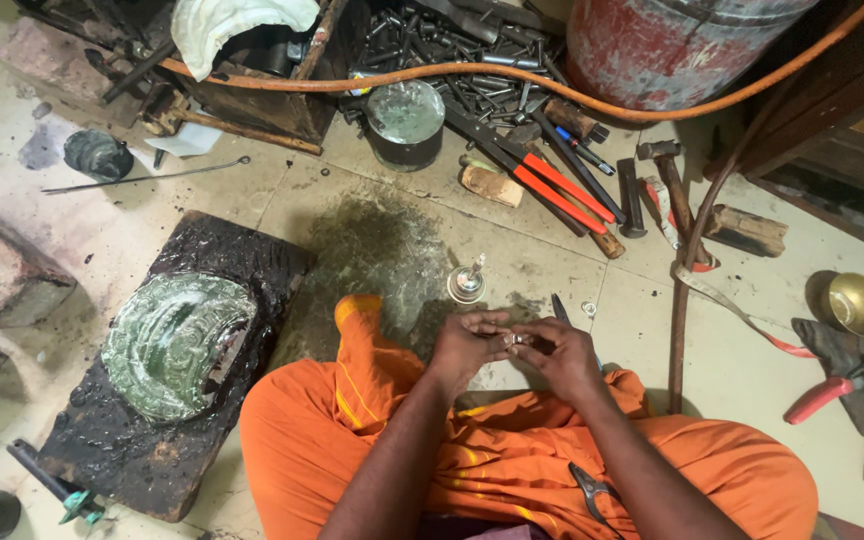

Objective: The person sits on the workshop floor holding a small silver bell-shaped metal object and uses pliers to grip and work on its parts, at one point picking a small ring piece from the floor and fitting it. Near the end they place the object on a small round plate and hammer it with a hammer.

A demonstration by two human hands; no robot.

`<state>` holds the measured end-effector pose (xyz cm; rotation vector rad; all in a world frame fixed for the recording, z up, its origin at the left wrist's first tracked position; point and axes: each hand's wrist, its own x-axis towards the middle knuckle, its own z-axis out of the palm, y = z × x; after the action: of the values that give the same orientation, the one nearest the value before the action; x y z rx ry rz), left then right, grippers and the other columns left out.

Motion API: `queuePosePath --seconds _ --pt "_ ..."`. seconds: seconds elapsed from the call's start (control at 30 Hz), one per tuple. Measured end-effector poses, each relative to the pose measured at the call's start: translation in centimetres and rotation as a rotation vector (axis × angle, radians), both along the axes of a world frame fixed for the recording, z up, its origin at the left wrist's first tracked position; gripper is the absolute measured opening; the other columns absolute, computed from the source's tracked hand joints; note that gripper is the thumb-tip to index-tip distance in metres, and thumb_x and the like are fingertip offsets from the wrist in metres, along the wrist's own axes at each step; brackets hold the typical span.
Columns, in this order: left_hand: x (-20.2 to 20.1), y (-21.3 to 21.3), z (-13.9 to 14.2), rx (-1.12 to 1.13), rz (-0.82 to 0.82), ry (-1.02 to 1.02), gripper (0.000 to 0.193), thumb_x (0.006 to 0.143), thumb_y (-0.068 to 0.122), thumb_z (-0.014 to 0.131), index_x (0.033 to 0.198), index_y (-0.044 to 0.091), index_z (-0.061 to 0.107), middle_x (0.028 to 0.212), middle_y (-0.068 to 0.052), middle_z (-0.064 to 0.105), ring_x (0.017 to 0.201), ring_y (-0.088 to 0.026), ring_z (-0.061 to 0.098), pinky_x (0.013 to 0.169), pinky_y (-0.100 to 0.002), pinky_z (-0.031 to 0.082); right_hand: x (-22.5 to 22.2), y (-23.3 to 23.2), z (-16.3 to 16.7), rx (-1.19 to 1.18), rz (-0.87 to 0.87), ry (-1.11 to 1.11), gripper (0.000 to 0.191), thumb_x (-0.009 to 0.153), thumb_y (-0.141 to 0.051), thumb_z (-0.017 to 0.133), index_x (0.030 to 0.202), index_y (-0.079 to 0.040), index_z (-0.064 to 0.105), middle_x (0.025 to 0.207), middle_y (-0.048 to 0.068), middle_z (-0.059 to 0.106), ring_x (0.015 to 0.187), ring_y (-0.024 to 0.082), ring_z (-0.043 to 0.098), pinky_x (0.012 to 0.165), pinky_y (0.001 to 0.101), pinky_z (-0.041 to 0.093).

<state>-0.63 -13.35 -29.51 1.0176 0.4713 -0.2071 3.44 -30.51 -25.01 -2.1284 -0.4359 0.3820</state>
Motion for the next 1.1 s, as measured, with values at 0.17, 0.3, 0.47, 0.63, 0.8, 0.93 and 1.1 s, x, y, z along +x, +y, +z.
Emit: queuePosePath --seconds 0.17,0.3,0.47,0.63,0.8,0.93,1.1 --pt "0.14 -0.13 -0.17 -0.084 0.047 -0.026 0.03 0.087 -0.01 0.071 0.117 -0.011 0.068 0.105 -0.019 0.074 0.09 -0.023 0.074 0.08 -0.031 0.067 0.33 0.07 -0.35 0.158 -0.026 0.095 0.033 0.079 -0.005 0.084 0.112 -0.007 0.079 0.104 0.006 0.078 0.094 0.013 0.072 0.085 0.026 0.057" --pt "0.12 0.0 -0.08 -0.06 0.054 -0.03 0.03 0.088 -0.009 0.071 0.118 -0.01 0.068 0.106 -0.02 0.074 0.09 -0.023 0.074 0.079 -0.032 0.064 0.5 -0.01 -0.32 0.188 -0.04 0.115 0.042 0.077 -0.001 0.083 0.117 -0.007 0.076 0.107 0.006 0.078 0.094 0.012 0.071 0.086 0.0253 0.057" --pt "0.11 0.06 0.41 -0.113 0.05 -0.065 0.031 0.086 -0.012 0.071 0.117 -0.009 0.068 0.108 -0.019 0.074 0.091 -0.022 0.075 0.082 -0.031 0.065 0.53 0.02 -0.39 0.237 -0.107 0.139 0.042 0.078 0.003 0.08 0.119 -0.006 0.075 0.11 0.006 0.077 0.095 0.012 0.073 0.086 0.0255 0.06" --pt "0.25 0.05 0.39 -0.082 0.04 -0.045 0.031 0.084 -0.012 0.071 0.115 -0.008 0.069 0.107 -0.018 0.075 0.092 -0.021 0.076 0.082 -0.031 0.066 0.4 -0.02 -0.27 0.138 -0.124 0.073 0.044 0.078 -0.001 0.082 0.121 -0.007 0.075 0.11 0.006 0.077 0.093 0.011 0.074 0.084 0.0249 0.06" --pt "0.24 0.02 0.1 -0.059 0.04 -0.056 0.03 0.085 -0.011 0.073 0.115 -0.008 0.07 0.107 -0.018 0.075 0.09 -0.021 0.074 0.078 -0.031 0.065 0.11 -0.11 0.16 0.033 -0.102 -0.072 0.045 0.076 -0.01 0.086 0.12 -0.009 0.076 0.108 0.006 0.078 0.09 0.013 0.075 0.077 0.0259 0.06" --pt "0.28 -0.04 0.19 -0.065 0.041 -0.074 0.028 0.086 -0.011 0.073 0.114 -0.008 0.07 0.107 -0.018 0.075 0.089 -0.02 0.074 0.078 -0.031 0.065 0.0 -0.18 0.31 0.017 -0.09 -0.134 0.043 0.076 -0.011 0.087 0.118 -0.009 0.076 0.107 0.007 0.078 0.092 0.014 0.075 0.08 0.0268 0.059" --pt "0.22 -0.07 0.42 -0.055 0.046 -0.078 0.029 0.085 -0.013 0.073 0.113 -0.008 0.07 0.106 -0.017 0.075 0.089 -0.02 0.074 0.078 -0.031 0.065 -0.14 -0.27 0.22 0.041 -0.083 -0.163 0.042 0.076 -0.012 0.087 0.117 -0.009 0.076 0.109 0.006 0.078 0.094 0.014 0.075 0.082 0.0272 0.06"
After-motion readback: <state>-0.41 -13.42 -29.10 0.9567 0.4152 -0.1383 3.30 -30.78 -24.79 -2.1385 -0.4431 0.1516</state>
